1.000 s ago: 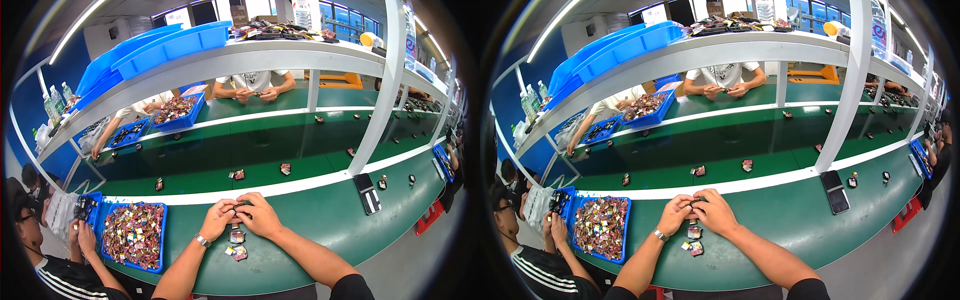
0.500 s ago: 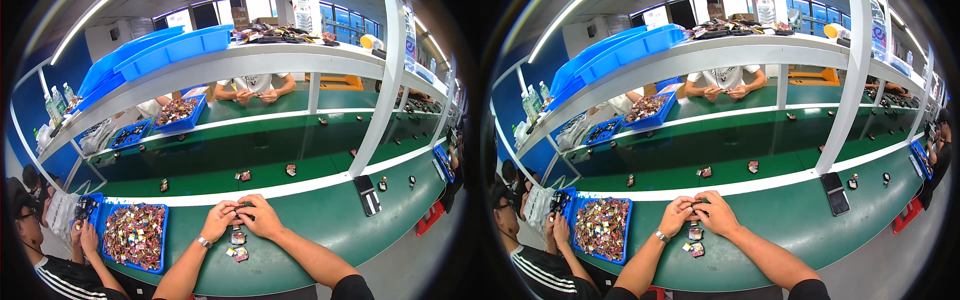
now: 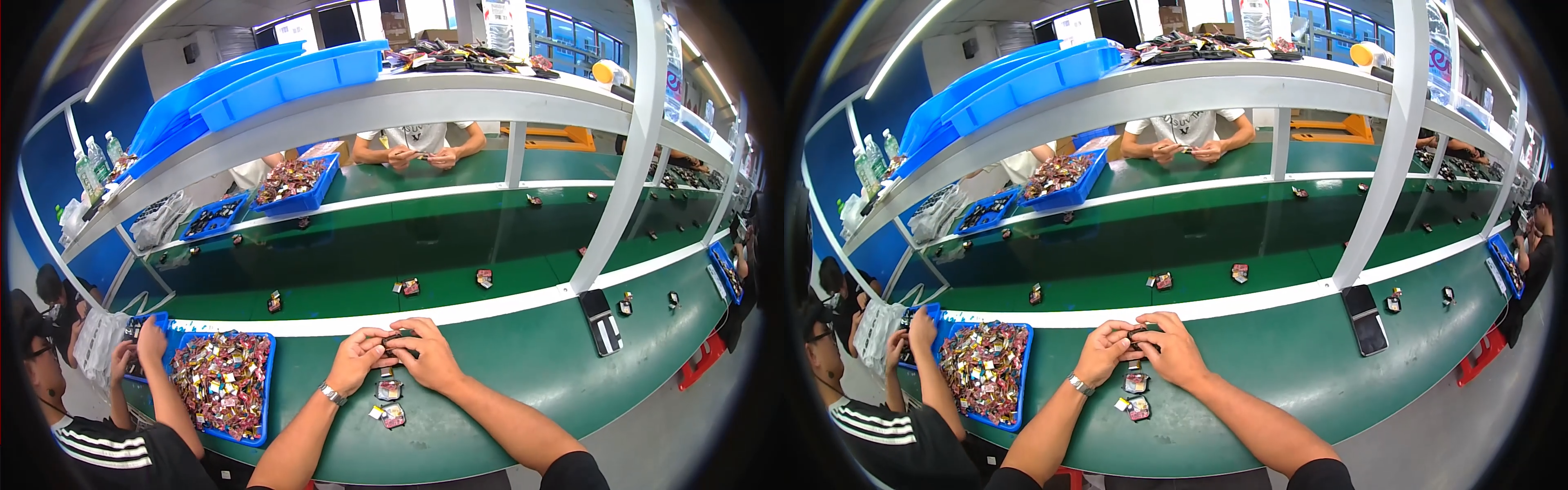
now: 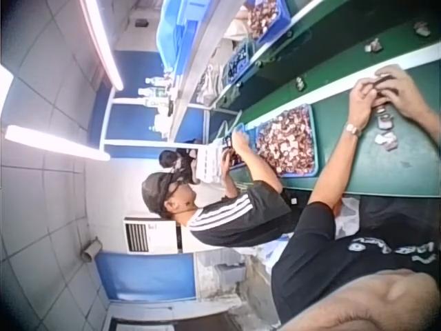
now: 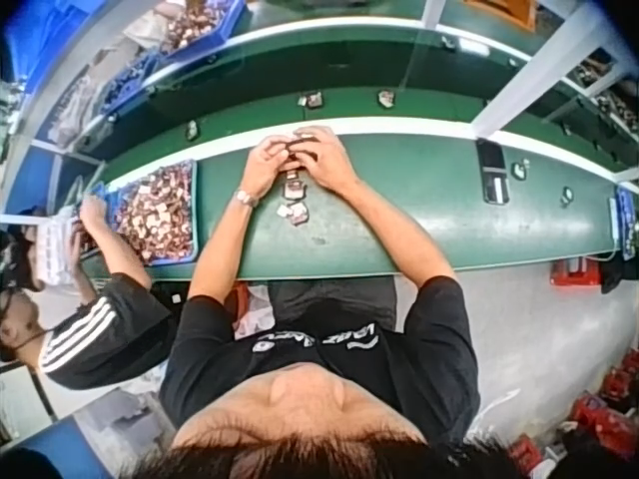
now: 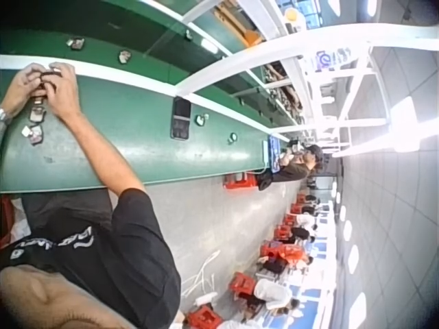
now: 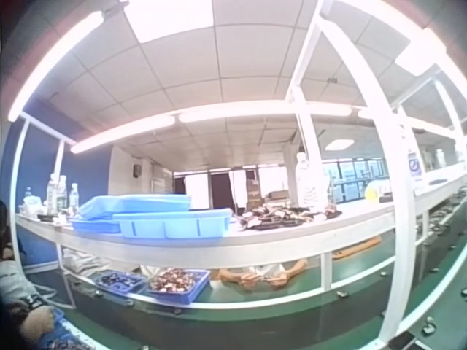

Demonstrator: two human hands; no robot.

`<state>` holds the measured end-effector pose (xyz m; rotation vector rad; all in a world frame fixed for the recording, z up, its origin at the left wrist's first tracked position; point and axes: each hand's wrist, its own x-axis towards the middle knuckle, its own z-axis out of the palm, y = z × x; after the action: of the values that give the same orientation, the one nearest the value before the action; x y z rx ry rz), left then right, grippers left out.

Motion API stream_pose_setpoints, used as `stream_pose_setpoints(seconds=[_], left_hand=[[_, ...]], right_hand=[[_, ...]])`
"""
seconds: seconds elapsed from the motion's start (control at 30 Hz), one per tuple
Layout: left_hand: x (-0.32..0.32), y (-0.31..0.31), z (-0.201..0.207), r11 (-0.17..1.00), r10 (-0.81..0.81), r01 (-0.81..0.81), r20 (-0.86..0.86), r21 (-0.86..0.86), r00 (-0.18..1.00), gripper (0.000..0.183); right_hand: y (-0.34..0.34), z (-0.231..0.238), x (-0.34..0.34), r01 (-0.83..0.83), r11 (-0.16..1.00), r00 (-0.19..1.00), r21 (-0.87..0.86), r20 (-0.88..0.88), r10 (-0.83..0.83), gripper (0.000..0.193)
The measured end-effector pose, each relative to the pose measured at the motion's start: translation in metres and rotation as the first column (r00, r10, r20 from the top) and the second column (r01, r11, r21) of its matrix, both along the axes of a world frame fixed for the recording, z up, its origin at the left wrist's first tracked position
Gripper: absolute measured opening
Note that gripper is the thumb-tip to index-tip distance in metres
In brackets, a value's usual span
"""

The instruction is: Manually assemble or sort small electronic components on a factory assembly line.

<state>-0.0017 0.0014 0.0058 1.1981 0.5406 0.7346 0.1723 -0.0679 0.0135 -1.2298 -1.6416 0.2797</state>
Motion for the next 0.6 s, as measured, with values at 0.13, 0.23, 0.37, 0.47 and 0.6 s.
stream_pose_setpoints(seconds=[0.13, 0.23, 0.37, 0.47, 0.6], left_hand=[[-0.0017, 0.0004, -0.0019, 1.0, 0.012, -0.012, 0.003, 0.001, 1.0, 0.023], [-0.0005, -0.0001, -0.0005, 1.0, 0.007, -0.007, 0.01, -0.003, 1.0, 0.023], [-0.0015, 0.0008, -0.0018, 1.0, 0.009, -0.009, -0.005, 0.006, 1.0, 0.023], [-0.0002, 0.0002, -0.0007, 1.0, 0.021, -0.021, 0.001, 0.006, 1.0, 0.023], [0.0002, -0.0014, -0.0004, 0.999, 0.034, -0.033, -0.029, 0.014, 0.999, 0.022]], right_hand=[[0.0009, -0.0001, -0.0049, 0.005, 0.999, 1.0, 0.033, -0.002, -0.005, 0.012], [-0.002, 0.002, -0.0045, 0.012, 1.0, 1.0, 0.027, -0.015, -0.011, 0.011], [-0.0009, 0.0028, -0.0026, -0.017, 1.0, 1.0, 0.014, -0.016, 0.017, 0.012], [-0.0015, 0.0021, -0.002, -0.031, 0.999, 0.999, 0.011, -0.012, 0.031, 0.013], [-0.0035, 0.0059, -0.0047, -0.046, 0.999, 0.999, -0.008, -0.004, 0.046, 0.015]])
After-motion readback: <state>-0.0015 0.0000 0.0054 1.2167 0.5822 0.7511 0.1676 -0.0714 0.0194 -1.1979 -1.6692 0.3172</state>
